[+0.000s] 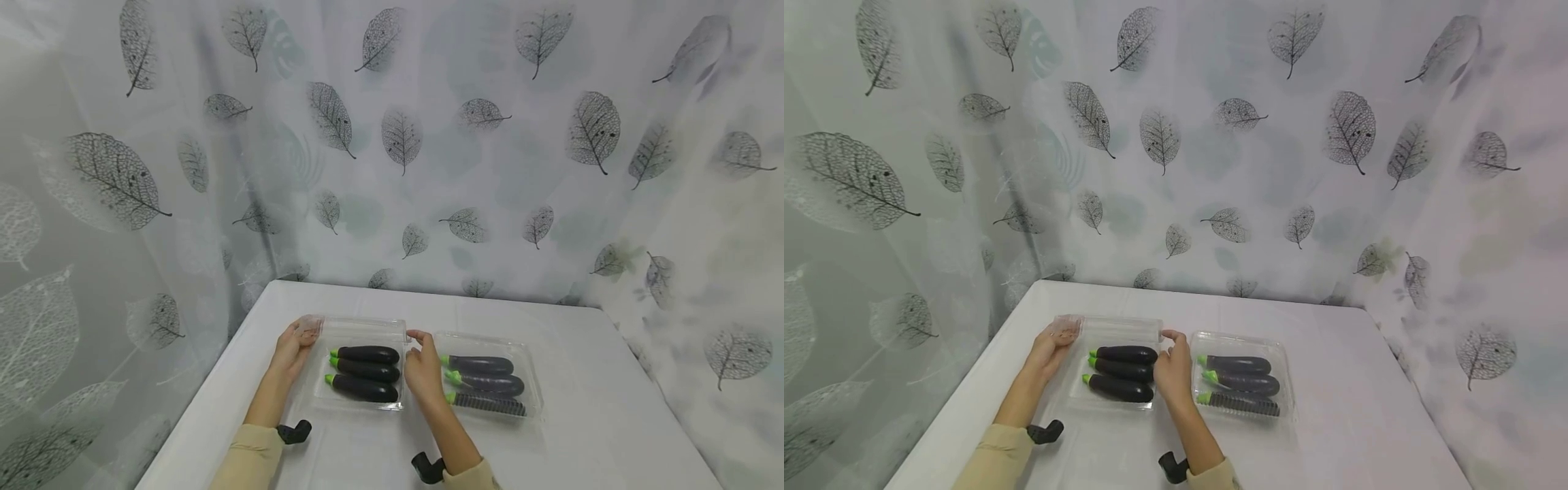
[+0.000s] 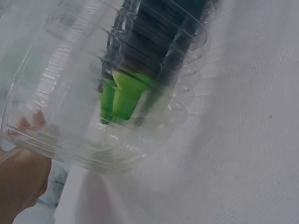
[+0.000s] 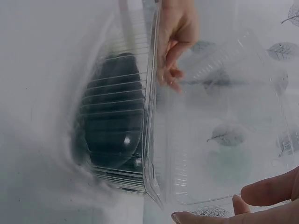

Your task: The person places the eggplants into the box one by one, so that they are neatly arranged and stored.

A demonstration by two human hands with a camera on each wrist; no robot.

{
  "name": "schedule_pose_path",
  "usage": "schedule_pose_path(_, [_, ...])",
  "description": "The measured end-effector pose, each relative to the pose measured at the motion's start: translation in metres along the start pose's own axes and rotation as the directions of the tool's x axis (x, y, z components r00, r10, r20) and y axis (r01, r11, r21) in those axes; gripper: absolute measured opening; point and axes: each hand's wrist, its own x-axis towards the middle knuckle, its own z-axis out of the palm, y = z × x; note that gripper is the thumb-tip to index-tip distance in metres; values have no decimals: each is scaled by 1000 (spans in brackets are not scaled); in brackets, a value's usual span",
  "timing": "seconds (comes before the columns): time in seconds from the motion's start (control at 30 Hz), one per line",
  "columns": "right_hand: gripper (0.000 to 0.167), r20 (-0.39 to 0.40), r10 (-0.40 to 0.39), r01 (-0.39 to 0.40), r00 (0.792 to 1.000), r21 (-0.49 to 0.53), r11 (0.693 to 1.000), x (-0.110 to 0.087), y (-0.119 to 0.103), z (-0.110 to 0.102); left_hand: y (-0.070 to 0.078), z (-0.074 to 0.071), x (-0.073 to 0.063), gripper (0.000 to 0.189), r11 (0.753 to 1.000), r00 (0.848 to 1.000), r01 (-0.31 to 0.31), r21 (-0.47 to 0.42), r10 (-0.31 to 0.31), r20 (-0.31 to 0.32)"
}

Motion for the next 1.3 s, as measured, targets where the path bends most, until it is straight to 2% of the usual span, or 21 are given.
schedule_pose_path(0.13, [38,-13,-25,25,1000,0,1000,-7,1,-4,-1,1,1,70,999,999,11,35,-10,-51])
schedule_pose_path(0.2, [37,-17,-32,32,999,1,999,-10,1,-6,-1,1,0,64,999,998,7,53,-4,-57])
schedule_pose_path(0.43, [33,-9,-34,34,999,34,999,-24,2,-13,3,-2,-12,34,1000,1000,-19,-10,19,3])
schedule_pose_path(0.6, [28,6,-16,16,1000,39,999,-32,6,-16,14,-2,-34,44,997,999,12,78,-15,44])
schedule_pose_path(0.73, [32,10,-14,14,1000,65,998,-36,9,-17,19,-2,-53,54,987,997,1,158,-13,72])
schedule_pose_path(0.97, [36,58,35,-40,998,84,996,-47,11,-18,16,-2,-74,54,952,999,-26,305,12,49])
schedule_pose_path(1.13, [42,79,54,-58,995,54,997,-55,16,-15,12,3,-87,49,901,998,-62,429,67,2])
schedule_pose_path(1.3, [47,91,27,-26,996,-16,1000,-63,24,-10,7,2,-100,50,861,995,-24,508,71,-73])
